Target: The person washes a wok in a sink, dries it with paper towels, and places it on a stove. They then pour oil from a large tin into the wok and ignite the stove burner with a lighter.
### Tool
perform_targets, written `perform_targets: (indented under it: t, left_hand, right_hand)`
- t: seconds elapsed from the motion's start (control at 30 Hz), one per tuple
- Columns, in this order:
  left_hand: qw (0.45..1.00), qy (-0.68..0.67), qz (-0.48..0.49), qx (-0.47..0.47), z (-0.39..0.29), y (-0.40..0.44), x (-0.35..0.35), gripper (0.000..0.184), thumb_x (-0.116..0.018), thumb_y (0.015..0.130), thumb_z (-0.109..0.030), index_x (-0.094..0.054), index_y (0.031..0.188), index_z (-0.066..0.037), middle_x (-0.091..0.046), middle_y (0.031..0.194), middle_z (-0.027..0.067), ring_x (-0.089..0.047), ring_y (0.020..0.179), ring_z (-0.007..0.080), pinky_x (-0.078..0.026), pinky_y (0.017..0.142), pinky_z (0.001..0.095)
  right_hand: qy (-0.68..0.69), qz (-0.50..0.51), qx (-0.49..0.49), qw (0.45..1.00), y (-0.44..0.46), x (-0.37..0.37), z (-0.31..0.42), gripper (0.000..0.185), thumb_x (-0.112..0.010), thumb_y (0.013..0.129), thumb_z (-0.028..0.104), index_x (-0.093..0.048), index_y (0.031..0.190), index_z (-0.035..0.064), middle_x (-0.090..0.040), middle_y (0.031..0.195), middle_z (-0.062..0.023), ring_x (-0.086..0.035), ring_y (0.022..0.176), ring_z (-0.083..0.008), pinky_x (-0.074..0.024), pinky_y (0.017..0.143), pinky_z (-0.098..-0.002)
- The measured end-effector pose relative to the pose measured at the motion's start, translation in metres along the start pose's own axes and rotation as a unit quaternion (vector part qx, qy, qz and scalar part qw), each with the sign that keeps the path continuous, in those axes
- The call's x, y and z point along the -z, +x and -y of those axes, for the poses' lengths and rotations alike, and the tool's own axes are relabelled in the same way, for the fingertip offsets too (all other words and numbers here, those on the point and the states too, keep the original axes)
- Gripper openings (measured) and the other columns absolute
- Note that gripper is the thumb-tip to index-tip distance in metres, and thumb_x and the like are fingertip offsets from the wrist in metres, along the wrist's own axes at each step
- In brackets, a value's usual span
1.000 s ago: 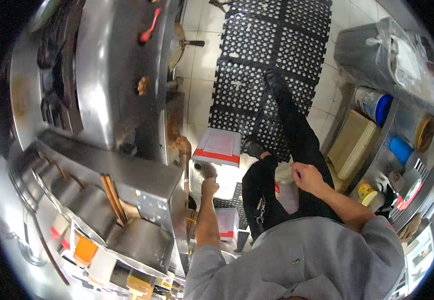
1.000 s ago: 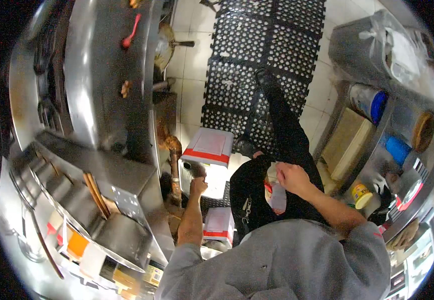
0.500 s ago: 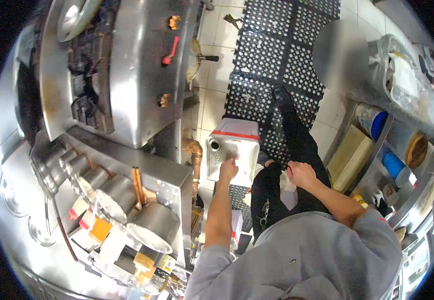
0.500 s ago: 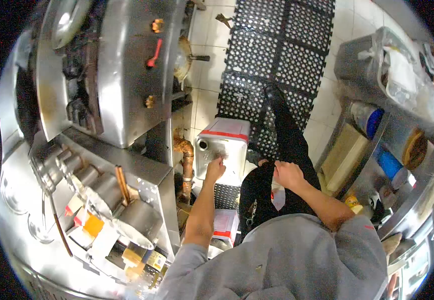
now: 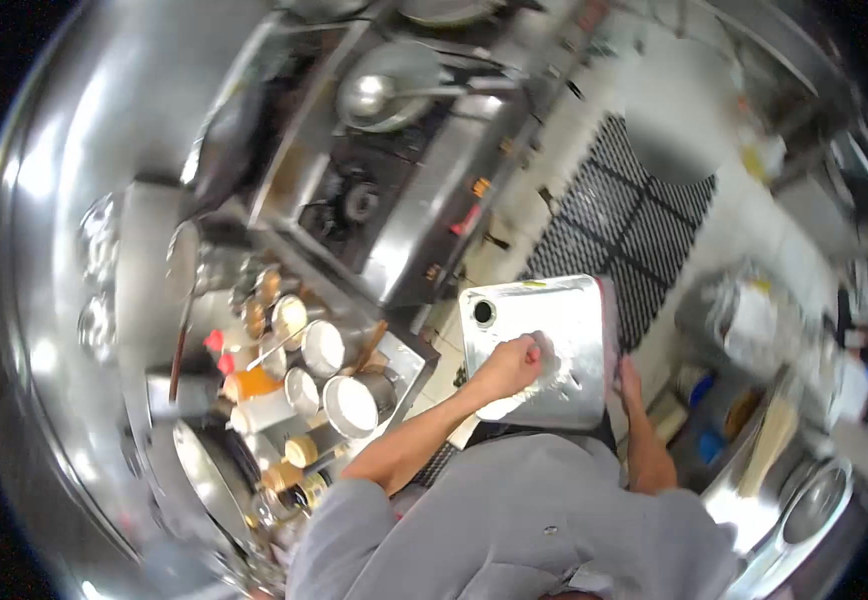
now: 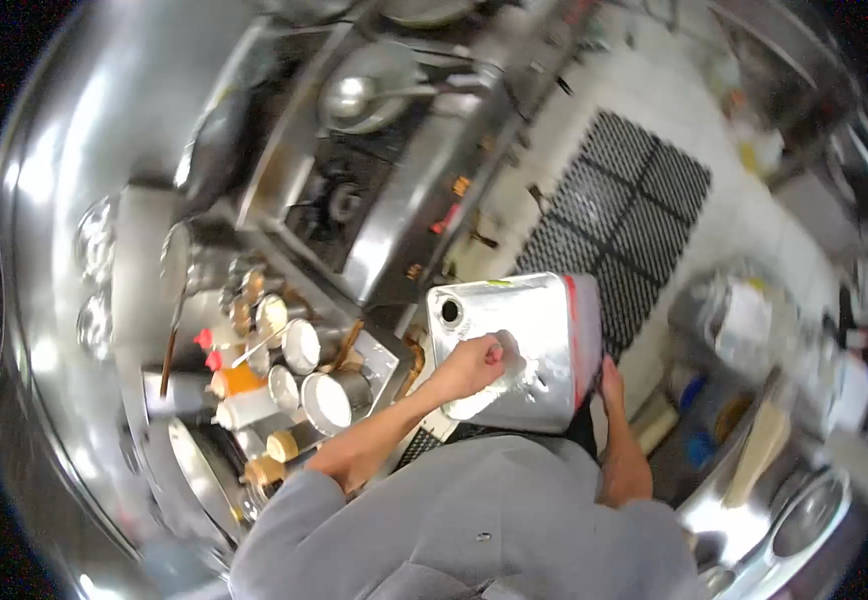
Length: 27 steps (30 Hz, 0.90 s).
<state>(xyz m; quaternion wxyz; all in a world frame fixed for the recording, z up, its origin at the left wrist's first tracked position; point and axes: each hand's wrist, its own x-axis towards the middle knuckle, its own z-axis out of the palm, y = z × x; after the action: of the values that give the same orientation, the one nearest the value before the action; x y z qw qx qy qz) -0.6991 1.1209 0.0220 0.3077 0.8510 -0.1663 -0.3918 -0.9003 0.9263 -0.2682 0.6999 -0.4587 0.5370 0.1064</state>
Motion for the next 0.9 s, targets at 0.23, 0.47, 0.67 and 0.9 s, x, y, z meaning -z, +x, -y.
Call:
perform_targets:
  t: [0.23,0.47,0.67,0.9]
  left_hand:
    - [0.990,-0.070,-0.082,-0.090,-0.140,-0.062,0.128,0.025,-0.066,0.073,-0.023,-0.053,0.071,-0.001,-0.055,0.062,0.0099,-0.054,0.058,0.0195,-0.043,0.057,0.0316]
    - [0.982,-0.078,-0.150,-0.079,-0.184,-0.100,0.256,0.033,-0.076,0.071,-0.027,-0.054,0.073,-0.002,-0.052,0.062,0.0004,-0.045,0.057,0.0067,-0.039,0.051,0.0240]
    - [0.946,0.100,-0.282,-0.127,-0.170,-0.100,0.369,0.045,-0.078,0.064,-0.038,-0.055,0.072,0.000,-0.051,0.059,0.0032,-0.047,0.056,0.0100,-0.040,0.051,0.0256]
    - [0.952,0.055,-0.299,-0.029,-0.110,-0.069,0.506,0.055,-0.074,0.061,-0.050,-0.059,0.059,0.003,-0.058,0.059,0.0153,-0.060,0.061,0.0269,-0.047,0.060,0.0367]
  right_hand:
    - [0.264,0.195,0.253,0.910,-0.113,-0.038,0.138,0.052,-0.035,0.094,0.038,-0.041,0.122,-0.0054,-0.050,0.117,-0.0163,-0.054,0.101,-0.0235,-0.0426,0.088,-0.0345]
    - [0.162,0.265,0.252,0.917,-0.162,-0.107,0.239,0.045,-0.034,0.095,0.034,-0.042,0.123,-0.0003,-0.051,0.118,-0.0122,-0.053,0.105,-0.0225,-0.0422,0.091,-0.0350]
    - [0.208,0.317,0.197,0.904,-0.163,-0.226,0.308,0.030,-0.038,0.096,0.022,-0.051,0.113,0.0017,-0.056,0.111,-0.0071,-0.054,0.102,-0.0161,-0.0429,0.090,-0.0315]
    - [0.137,0.303,0.159,0.930,-0.164,-0.355,0.369,0.031,-0.037,0.096,0.022,-0.053,0.108,-0.0016,-0.060,0.102,-0.0091,-0.060,0.089,-0.0168,-0.0481,0.080,-0.0298]
